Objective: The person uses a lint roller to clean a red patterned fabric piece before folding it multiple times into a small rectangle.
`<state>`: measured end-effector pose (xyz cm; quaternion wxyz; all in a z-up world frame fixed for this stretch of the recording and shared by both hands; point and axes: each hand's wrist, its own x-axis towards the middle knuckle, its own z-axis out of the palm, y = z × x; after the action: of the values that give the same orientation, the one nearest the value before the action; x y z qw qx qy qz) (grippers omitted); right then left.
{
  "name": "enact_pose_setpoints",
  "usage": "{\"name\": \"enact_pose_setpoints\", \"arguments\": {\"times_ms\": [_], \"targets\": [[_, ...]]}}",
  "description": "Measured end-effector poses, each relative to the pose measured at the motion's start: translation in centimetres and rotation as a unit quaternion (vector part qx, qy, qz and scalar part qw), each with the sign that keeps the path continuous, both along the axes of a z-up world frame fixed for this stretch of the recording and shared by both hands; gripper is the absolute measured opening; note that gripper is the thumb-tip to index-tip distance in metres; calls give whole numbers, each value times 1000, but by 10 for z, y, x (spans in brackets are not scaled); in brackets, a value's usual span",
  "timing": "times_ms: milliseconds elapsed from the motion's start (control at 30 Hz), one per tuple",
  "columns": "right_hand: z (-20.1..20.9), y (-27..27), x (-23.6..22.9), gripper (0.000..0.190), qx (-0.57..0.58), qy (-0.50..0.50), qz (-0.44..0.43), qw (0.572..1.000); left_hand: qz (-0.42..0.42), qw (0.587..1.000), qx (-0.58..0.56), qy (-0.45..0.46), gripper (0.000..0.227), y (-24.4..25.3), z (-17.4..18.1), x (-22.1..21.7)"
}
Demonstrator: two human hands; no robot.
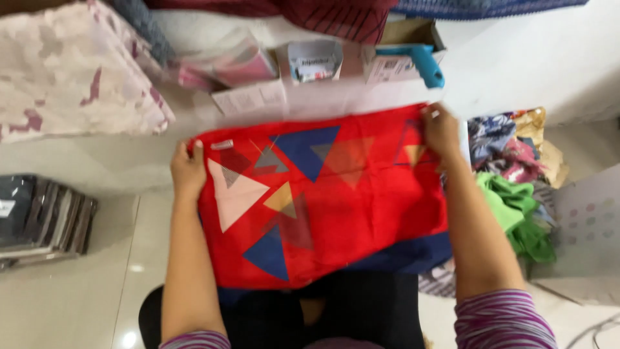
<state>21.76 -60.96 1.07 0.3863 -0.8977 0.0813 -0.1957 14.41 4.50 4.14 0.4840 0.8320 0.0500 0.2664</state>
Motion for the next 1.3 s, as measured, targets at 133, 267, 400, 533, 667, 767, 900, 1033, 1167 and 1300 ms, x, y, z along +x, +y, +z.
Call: {"name": "enact_pose_setpoints", "arguments": {"times_ms": [133, 267, 400, 533, 667, 767, 900, 1033, 1167, 1300], "targets": [[-40, 26, 37, 38, -65, 55, -30, 996, 50, 992, 103, 59, 39, 14, -56, 39], [0, 63, 8, 55, -104, 158, 10, 982, 74, 984, 86, 136, 54, 19, -76, 37], [-53, 43, 27, 27, -125, 130, -57, 982, 105, 983, 83, 123, 48, 25, -99, 30], [-47, 49, 16, 19, -73, 94, -99, 988, 111, 992, 34, 49, 22, 33, -110, 26], [-45, 53, 10, 10, -46, -14, -100, 994, 116, 991, -11, 60, 10, 21, -93, 13], [-60, 44, 19, 7, -121, -56, -91, 987, 119, 990, -1, 69, 12, 25, -100, 17], [-59, 44, 17, 14, -113, -44, -79, 989, 130, 988, 20, 80, 14, 31, -112, 20], [-47, 49, 13, 13, -93, -50, -61, 993, 117, 991, 25, 65, 14, 25, -103, 16], [-50, 48, 18, 9, -80, -122, -46, 988, 114, 991, 20, 66, 12, 19, -91, 12], [-48, 49, 20, 8, -70, -140, -25, 987, 121, 991, 3, 64, 9, 16, -87, 10]]}}
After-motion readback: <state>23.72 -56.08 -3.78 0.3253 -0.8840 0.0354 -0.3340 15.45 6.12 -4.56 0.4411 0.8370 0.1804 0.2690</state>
